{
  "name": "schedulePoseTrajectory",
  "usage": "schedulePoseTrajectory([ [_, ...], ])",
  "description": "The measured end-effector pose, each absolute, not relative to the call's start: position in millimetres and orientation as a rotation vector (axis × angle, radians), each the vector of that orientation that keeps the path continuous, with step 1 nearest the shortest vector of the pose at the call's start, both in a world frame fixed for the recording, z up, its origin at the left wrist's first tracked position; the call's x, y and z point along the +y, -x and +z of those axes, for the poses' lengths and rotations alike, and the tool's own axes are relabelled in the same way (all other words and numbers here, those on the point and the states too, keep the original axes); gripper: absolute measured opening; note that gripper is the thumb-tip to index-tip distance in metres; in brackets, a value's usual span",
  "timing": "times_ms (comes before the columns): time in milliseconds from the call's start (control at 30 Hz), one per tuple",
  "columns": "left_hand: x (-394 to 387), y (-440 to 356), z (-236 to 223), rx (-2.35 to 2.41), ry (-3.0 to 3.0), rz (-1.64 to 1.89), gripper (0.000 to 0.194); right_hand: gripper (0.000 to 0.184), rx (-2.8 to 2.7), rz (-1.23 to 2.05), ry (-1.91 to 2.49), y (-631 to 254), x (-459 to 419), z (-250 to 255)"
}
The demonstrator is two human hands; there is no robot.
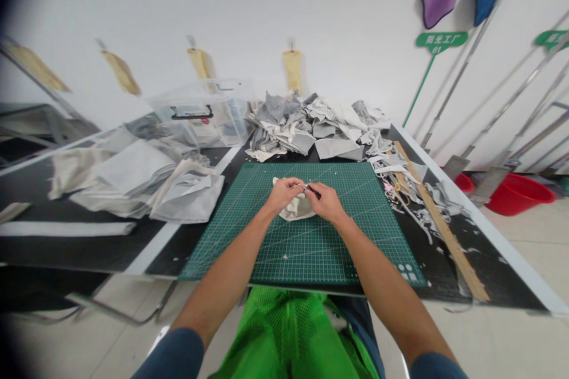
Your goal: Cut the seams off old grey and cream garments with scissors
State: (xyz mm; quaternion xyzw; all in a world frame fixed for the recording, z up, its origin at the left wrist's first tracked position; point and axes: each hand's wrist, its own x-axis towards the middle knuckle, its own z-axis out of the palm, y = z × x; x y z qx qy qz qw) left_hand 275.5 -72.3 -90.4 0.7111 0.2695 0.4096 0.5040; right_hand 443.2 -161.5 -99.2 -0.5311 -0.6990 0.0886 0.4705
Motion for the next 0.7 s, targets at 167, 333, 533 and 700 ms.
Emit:
schedulePoseTrajectory([
  [167,-73.4,-275.1,-88.9,0.672,-1.793,0.988,0.017,0.028,-1.720,0.211,1.292,-443.7,-160.3,-100.8],
  [333,-72.8,-275.6,-90.7,0.672,-1.798,0.978,0.018,0.027,-1.684,0.264,1.287,-444.1,-159.1,-102.9],
  [533,-71.7,-276.1,-92.9,0.693,-1.793,0.975,0.018,0.028,-1.617,0.356,1.285,-442.3,-157.7,-105.2],
  [700,-72.4,-276.7,-92.6,0.671,-1.748,0.977,0.020,0.030,-1.586,0.407,1.291,-440.7,-159.0,-102.0],
])
